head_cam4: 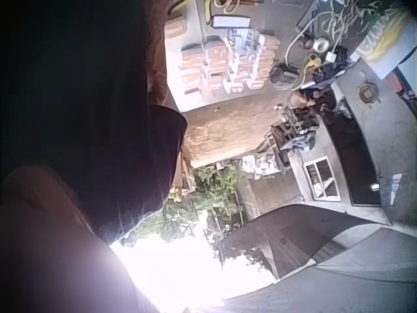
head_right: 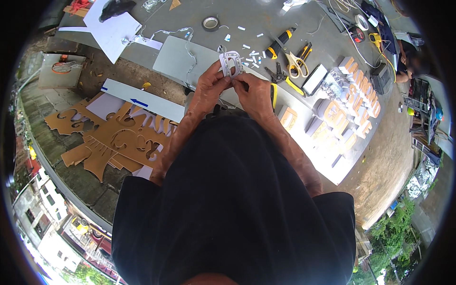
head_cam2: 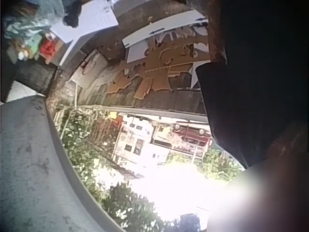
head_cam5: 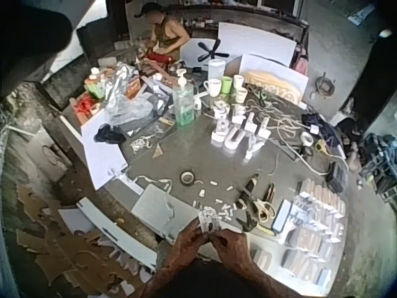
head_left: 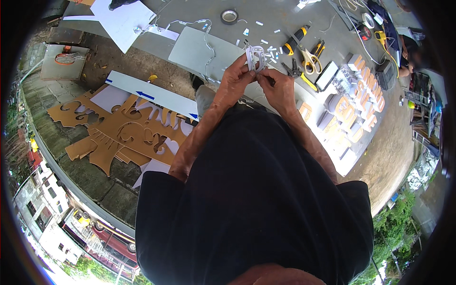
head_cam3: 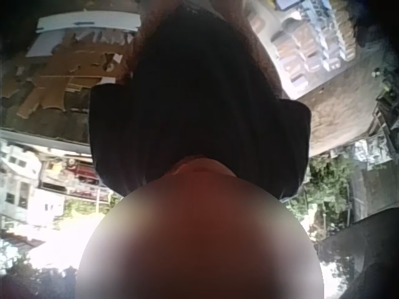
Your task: Preparing and connecting LED lighting strips for commercial signage.
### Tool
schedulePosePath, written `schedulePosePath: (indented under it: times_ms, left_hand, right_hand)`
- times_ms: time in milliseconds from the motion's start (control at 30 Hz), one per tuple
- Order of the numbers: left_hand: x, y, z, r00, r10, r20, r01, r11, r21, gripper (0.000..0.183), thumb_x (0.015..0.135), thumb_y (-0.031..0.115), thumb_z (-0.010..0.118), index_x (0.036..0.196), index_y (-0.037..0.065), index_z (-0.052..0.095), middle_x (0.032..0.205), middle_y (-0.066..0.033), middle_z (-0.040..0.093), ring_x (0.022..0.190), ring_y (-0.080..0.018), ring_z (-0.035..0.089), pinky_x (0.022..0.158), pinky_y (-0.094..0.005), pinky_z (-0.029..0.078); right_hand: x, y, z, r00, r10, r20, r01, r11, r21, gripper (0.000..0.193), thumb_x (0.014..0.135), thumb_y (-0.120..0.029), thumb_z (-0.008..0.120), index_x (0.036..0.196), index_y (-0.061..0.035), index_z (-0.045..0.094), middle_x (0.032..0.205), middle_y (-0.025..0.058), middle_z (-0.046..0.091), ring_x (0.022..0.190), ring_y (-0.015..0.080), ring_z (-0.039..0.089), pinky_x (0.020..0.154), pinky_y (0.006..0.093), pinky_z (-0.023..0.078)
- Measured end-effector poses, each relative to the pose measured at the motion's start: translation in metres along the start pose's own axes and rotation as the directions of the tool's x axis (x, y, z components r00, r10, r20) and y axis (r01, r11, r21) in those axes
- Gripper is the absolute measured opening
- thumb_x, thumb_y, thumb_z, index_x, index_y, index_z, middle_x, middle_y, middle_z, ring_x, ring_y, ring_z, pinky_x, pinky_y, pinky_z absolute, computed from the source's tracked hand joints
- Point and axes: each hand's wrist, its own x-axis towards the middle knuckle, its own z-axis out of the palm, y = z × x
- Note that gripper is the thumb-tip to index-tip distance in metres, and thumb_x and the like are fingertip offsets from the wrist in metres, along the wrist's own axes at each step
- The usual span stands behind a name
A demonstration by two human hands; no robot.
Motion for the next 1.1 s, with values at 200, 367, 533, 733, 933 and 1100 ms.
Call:
schedulePosePath:
  times_ms: [200,367,533,733,933,1100]
  left_hand:
    - [0.001,-0.01,-0.007,0.999,0.033,0.014,-0.033,0.999,0.029,0.057,0.096,-0.011,0.049,0.149,0.005,0.04,0.118,-0.0101,0.067,0.105,-0.0134,0.063,0.091,-0.0295,0.052]
    - [0.0,-0.002,-0.002,0.998,0.063,0.009,-0.063,0.996,0.068,0.055,0.096,-0.009,0.05,0.148,0.006,0.042,0.119,-0.0088,0.067,0.104,-0.0125,0.062,0.091,-0.0285,0.051]
    - [0.0,-0.002,-0.004,0.999,0.029,0.041,-0.031,0.998,0.047,0.048,0.1,-0.003,0.051,0.147,0.005,0.043,0.127,-0.0134,0.065,0.112,-0.0181,0.063,0.093,-0.0308,0.05]
    - [-0.002,0.004,-0.002,0.997,0.009,0.082,0.001,0.993,-0.119,0.051,0.1,-0.003,0.047,0.15,0.006,0.038,0.131,-0.0173,0.061,0.12,-0.027,0.062,0.105,-0.0414,0.05]
    - [-0.001,0.001,-0.009,0.991,0.042,0.13,-0.021,0.988,-0.155,0.057,0.097,-0.007,0.05,0.151,0.007,0.038,0.128,-0.0147,0.062,0.118,-0.0253,0.062,0.104,-0.0439,0.053]
    - [-0.002,0.006,-0.001,0.99,0.036,0.14,-0.026,0.997,-0.078,0.058,0.097,-0.006,0.053,0.151,0.007,0.038,0.127,-0.013,0.063,0.117,-0.0235,0.062,0.104,-0.0428,0.053]
  right_hand:
    - [0.002,-0.015,-0.005,0.94,0.312,0.142,-0.339,0.907,0.25,0.015,0.091,-0.011,0.068,0.095,0.0022,0.073,0.07,0.0056,0.069,0.055,0.0083,0.061,0.05,0.0259,0.047]
    - [0.0,-0.014,-0.003,0.874,0.439,0.206,-0.485,0.781,0.394,0.02,0.093,-0.013,0.067,0.097,0.006,0.07,0.074,0.0058,0.068,0.053,0.0062,0.057,0.043,0.0207,0.041]
    - [-0.004,-0.01,0.002,0.829,0.505,0.24,-0.533,0.583,0.614,0.021,0.092,-0.016,0.07,0.095,0.0046,0.068,0.074,0.0061,0.066,0.052,0.0067,0.053,0.043,0.0209,0.034]
    - [-0.001,-0.015,-0.011,0.894,0.429,0.126,-0.445,0.883,0.152,0.018,0.09,-0.014,0.072,0.097,0.002,0.07,0.077,0.0095,0.07,0.054,0.0086,0.059,0.049,0.0234,0.045]
    - [0.018,-0.017,-0.031,0.975,0.017,-0.22,-0.027,0.999,-0.042,0.019,0.09,-0.009,0.072,0.107,-0.0008,0.069,0.084,0.0119,0.073,0.069,0.0139,0.069,0.059,0.0284,0.054]
    - [0.026,-0.009,-0.032,0.994,-0.041,-0.098,0.035,0.998,-0.057,0.016,0.089,-0.009,0.072,0.102,-0.0004,0.07,0.085,0.0119,0.073,0.072,0.0186,0.072,0.063,0.03,0.056]
